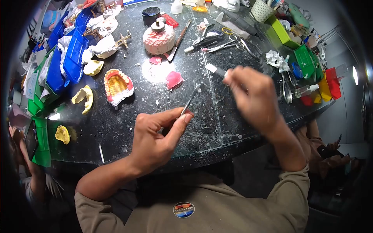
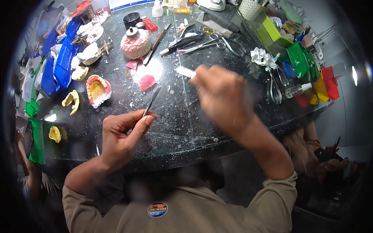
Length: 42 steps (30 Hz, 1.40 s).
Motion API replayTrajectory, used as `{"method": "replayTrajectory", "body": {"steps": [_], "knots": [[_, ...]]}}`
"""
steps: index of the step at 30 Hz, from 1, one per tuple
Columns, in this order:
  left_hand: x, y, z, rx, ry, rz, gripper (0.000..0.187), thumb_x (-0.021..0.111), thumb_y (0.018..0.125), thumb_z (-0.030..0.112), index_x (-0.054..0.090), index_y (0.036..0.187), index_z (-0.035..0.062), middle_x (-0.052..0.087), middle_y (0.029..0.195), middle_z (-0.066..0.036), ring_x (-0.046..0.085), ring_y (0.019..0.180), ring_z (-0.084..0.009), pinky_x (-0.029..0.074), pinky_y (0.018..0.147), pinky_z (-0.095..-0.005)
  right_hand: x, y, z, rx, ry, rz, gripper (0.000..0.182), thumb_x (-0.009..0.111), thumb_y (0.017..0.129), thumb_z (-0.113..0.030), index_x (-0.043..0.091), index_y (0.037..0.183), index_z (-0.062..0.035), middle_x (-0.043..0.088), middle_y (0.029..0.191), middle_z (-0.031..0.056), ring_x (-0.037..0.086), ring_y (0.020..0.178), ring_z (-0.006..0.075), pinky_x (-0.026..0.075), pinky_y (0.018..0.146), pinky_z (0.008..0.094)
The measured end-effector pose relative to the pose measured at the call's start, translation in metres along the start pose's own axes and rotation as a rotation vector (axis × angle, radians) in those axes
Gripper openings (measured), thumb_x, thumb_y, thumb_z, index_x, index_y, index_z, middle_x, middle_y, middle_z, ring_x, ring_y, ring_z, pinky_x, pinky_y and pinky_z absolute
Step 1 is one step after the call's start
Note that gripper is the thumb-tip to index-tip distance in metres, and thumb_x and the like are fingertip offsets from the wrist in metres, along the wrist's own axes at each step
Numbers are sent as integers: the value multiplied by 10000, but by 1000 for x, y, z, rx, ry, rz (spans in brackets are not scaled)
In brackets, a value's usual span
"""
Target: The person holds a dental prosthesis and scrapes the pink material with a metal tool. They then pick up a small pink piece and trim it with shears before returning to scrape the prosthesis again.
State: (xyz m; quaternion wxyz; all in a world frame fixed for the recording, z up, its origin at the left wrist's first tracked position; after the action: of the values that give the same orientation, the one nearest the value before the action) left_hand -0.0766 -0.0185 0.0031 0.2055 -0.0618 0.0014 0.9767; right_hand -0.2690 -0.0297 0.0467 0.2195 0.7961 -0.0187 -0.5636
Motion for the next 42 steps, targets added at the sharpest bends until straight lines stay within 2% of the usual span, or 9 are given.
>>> {"method": "replayTrajectory", "body": {"steps": [5,10,15,19,22,27,32,36,42], "knots": [[-5,4,2,27,7,65,130,571,852,57,655,888,-35,452,546,60,366,521,14,267,425,-176,-5,-3,-14,-106,492,117,47,596,799,-33,579,825,3,598,737,145,599,608,265,456,513,330],[-1,0,-2,-7,-36,19,137,575,854,63,659,908,-32,458,555,72,371,522,15,275,428,-174,6,8,15,118,179,-30,105,589,836,-76,589,794,20,591,691,130,547,567,109,418,511,272],[-4,2,2,58,-11,40,149,575,866,79,653,910,-41,487,613,70,361,529,9,250,448,-162,-4,-6,-29,-121,510,110,72,600,804,-48,570,765,5,598,663,141,615,589,244,465,530,324],[-1,1,0,-9,-72,-21,150,580,866,89,656,904,-35,487,613,74,353,522,11,244,441,-167,2,7,21,212,239,0,49,621,759,20,598,797,1,607,734,141,627,650,281,500,599,338],[-1,1,-2,-56,-128,3,148,580,867,91,658,902,-29,487,614,75,347,515,14,236,437,-166,-7,-6,-24,-222,503,113,30,614,778,-13,595,797,1,599,718,131,615,620,284,488,580,347],[0,-1,0,-23,-138,-23,152,578,871,101,660,912,-20,485,608,76,341,508,18,231,434,-165,8,9,52,195,78,50,73,600,814,-106,605,824,-33,607,722,105,563,597,240,446,568,325],[0,1,-3,-25,-135,-33,150,573,868,89,660,911,-26,491,599,73,355,499,6,253,430,-174,14,18,69,-3,-203,143,146,581,839,-179,625,900,-54,618,841,117,602,755,291,457,649,366],[1,2,1,85,7,-54,138,579,853,68,659,915,-25,538,603,35,413,493,-12,319,433,-193,2,21,0,19,532,-24,186,598,834,-195,622,897,-22,612,833,94,585,742,179,443,639,302],[4,-2,10,314,165,-89,120,605,810,43,662,901,-9,611,605,-78,501,488,-53,376,450,-212,-3,13,-27,-59,611,-304,131,599,815,-134,583,768,-13,543,680,60,495,590,131,390,557,262]]}}
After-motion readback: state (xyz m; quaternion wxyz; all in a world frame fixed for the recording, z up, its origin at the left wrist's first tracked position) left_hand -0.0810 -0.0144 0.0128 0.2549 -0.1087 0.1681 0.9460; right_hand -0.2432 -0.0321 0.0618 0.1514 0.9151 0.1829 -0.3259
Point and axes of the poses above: each hand's wrist, its own y-axis towards the middle knuckle, its own x-axis out of the palm, z = x × y, the point moved 5 cm from there along y, towards the middle knuckle
